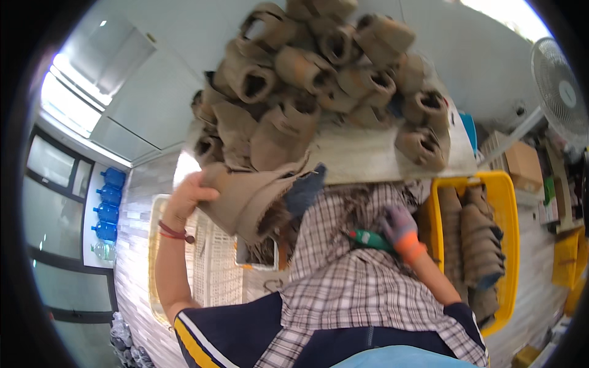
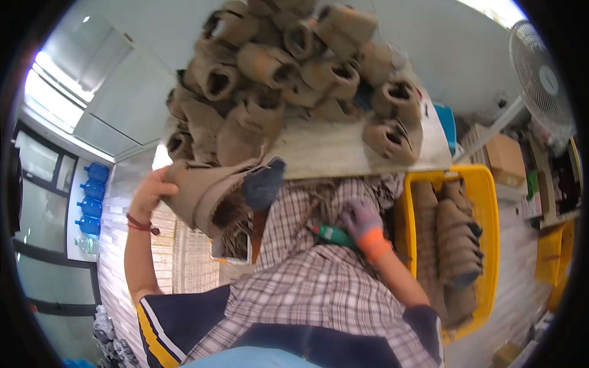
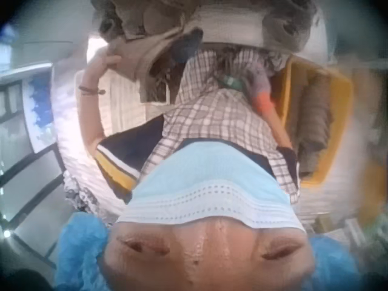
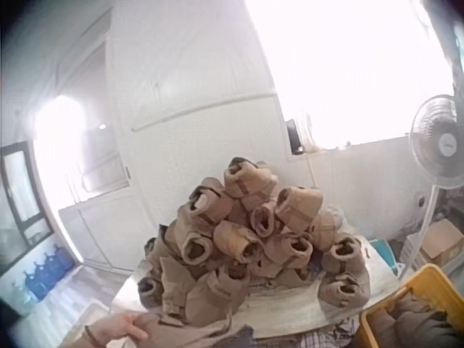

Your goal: The person repeatedly picks up beige shoe uppers from a pile on a table and uses a green handheld rotary tool to trim the edges. After trimming each upper, the person places it into a yellow bin. The process continues with multiple shoe uppers throughout the clip.

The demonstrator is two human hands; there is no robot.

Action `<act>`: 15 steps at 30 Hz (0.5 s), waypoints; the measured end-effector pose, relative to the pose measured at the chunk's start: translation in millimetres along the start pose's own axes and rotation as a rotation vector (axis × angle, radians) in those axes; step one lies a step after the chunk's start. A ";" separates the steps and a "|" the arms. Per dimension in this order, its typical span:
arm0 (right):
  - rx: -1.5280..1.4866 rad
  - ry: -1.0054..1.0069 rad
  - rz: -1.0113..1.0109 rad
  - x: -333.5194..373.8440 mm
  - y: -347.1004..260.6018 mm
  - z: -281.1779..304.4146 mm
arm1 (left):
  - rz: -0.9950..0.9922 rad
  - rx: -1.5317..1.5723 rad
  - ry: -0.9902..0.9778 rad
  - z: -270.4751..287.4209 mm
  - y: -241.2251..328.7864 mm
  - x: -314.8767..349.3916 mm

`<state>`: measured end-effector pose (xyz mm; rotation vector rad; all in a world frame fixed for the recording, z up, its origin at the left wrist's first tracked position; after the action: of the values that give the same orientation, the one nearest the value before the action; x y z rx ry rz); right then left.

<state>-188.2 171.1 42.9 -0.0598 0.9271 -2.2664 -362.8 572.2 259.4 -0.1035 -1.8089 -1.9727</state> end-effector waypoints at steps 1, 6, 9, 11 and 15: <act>0.054 -0.038 0.050 17.8 -13.9 11.6 | 0.047 -0.038 -0.004 13.5 -22.5 6.9; 0.240 -0.274 0.154 59.3 -20.8 27.3 | -0.105 -0.268 0.328 64.7 34.0 62.3; 0.245 -0.356 0.152 56.3 -19.5 12.8 | -0.512 -0.114 0.622 106.0 61.8 88.3; 0.211 -0.395 0.174 48.2 -26.2 6.7 | -0.697 -0.261 0.873 117.2 83.0 90.3; 0.039 -0.409 0.079 43.4 -39.7 4.3 | -0.779 -0.641 1.189 126.5 110.8 44.2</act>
<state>-243.2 162.7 62.6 -0.4443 0.6543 -2.0883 -391.6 677.9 394.5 1.4194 -0.4088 -2.1762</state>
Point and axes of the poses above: each hand's wrist, its own x-axis away from the middle knuckle, its own z-axis out of the back of the hand, y = z × x, the point moved 6 cm from there along -x, towards the middle knuckle, and after that the axes turned 3 degrees about z, right-handed, at the moved point
